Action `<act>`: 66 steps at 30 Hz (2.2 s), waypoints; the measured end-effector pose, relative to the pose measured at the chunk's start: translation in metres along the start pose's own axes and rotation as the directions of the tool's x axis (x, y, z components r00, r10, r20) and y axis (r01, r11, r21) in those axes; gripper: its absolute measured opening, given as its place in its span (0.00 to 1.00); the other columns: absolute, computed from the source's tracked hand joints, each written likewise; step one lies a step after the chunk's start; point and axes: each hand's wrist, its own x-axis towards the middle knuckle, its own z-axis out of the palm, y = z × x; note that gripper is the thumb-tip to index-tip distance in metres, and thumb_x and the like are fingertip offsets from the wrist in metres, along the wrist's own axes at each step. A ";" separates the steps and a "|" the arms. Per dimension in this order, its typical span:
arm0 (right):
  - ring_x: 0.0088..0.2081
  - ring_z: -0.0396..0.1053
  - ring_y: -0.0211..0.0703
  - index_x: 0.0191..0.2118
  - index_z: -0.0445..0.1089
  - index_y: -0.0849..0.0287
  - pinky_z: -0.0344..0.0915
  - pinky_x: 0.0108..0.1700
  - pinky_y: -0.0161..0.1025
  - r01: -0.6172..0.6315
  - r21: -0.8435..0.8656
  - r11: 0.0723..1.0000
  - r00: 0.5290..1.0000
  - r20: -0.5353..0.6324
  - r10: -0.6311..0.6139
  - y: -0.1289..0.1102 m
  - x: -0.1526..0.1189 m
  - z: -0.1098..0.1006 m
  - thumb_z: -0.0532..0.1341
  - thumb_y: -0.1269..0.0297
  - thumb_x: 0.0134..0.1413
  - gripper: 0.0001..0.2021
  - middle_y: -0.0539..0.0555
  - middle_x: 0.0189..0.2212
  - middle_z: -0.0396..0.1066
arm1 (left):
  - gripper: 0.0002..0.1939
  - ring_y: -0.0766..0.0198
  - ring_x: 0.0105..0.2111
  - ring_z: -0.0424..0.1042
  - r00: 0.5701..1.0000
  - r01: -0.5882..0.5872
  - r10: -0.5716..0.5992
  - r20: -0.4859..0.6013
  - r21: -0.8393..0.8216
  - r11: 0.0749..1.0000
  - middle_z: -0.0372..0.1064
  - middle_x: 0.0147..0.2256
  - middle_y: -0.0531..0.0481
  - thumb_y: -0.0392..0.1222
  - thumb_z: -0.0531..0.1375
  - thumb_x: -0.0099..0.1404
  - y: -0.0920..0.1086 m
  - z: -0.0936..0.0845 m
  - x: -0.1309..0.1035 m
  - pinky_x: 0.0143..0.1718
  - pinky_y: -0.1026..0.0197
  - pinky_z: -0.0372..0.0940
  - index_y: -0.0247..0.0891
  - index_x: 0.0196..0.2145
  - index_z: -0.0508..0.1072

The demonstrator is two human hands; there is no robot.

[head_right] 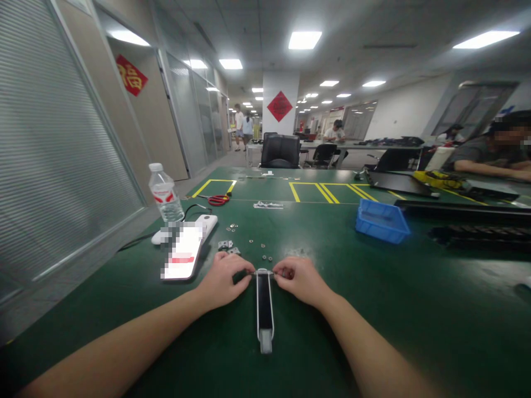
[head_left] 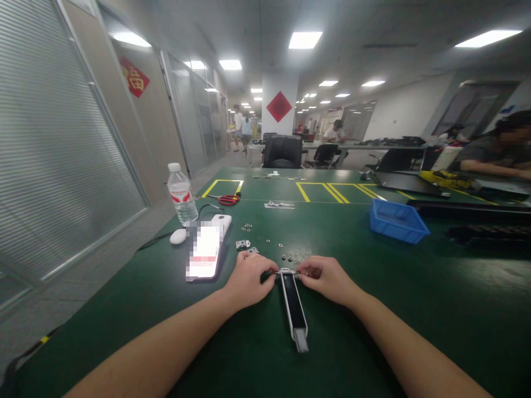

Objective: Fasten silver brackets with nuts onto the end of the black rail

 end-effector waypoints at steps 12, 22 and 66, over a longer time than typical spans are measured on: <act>0.26 0.63 0.36 0.34 0.75 0.59 0.60 0.29 0.34 -0.034 -0.038 0.999 0.999 0.019 0.034 0.003 0.001 -0.001 0.59 0.62 0.52 0.09 0.51 0.26 0.70 | 0.05 0.63 0.38 0.69 0.999 0.024 -0.024 0.029 0.010 1.000 0.74 0.35 0.56 0.38 0.56 0.63 -0.001 0.000 0.002 0.46 0.53 0.48 0.42 0.34 0.72; 0.26 0.63 0.37 0.34 0.75 0.59 0.61 0.30 0.35 -0.019 -0.040 0.999 1.000 -0.004 0.019 0.002 0.001 0.001 0.60 0.62 0.53 0.08 0.51 0.26 0.70 | 0.05 0.62 0.38 0.69 1.000 0.013 -0.013 0.025 0.007 1.000 0.74 0.34 0.56 0.36 0.56 0.62 0.000 -0.001 0.001 0.46 0.52 0.49 0.41 0.33 0.72; 0.26 0.63 0.37 0.36 0.76 0.58 0.60 0.29 0.34 -0.044 -0.002 0.999 0.998 -0.034 0.044 0.003 0.003 0.011 0.61 0.62 0.52 0.09 0.51 0.26 0.71 | 0.05 0.61 0.38 0.69 0.999 0.029 -0.029 0.026 0.003 1.000 0.74 0.34 0.55 0.37 0.56 0.62 0.001 0.001 0.002 0.46 0.52 0.48 0.41 0.33 0.72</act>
